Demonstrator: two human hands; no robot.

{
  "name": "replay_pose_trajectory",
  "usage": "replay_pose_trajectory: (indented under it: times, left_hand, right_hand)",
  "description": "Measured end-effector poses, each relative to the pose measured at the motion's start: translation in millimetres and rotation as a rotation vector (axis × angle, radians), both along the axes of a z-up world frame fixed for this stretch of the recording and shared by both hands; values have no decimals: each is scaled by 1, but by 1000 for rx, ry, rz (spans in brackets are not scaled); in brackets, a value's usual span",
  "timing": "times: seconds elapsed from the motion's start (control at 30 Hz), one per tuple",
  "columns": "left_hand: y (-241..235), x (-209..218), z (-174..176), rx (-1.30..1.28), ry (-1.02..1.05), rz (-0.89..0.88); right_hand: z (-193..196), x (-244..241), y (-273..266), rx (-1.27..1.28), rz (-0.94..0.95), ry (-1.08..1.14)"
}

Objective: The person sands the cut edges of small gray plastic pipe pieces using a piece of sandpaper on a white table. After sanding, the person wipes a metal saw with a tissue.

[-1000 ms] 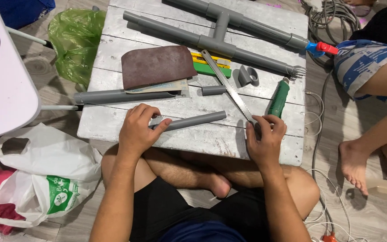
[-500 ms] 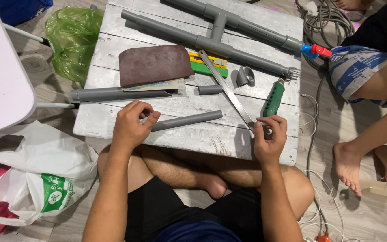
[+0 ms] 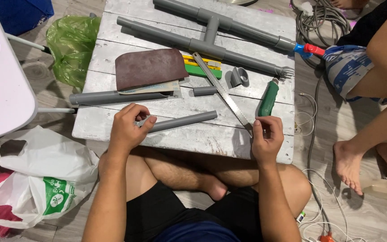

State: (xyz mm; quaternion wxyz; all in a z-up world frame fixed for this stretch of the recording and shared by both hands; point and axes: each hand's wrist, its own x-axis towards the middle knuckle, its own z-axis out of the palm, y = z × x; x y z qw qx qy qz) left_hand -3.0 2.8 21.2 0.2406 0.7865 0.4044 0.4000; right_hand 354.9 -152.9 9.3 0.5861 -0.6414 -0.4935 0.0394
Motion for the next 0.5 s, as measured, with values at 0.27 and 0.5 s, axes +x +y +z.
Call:
replay_pose_trajectory:
  times: [0.27, 0.5]
  left_hand:
    - [0, 1, 4, -41, -27, 20]
    - [3, -1, -3, -40, -38, 16]
  right_hand:
    - [-4, 1, 0, -4, 0, 23]
    - [-8, 3, -1, -13, -2, 24]
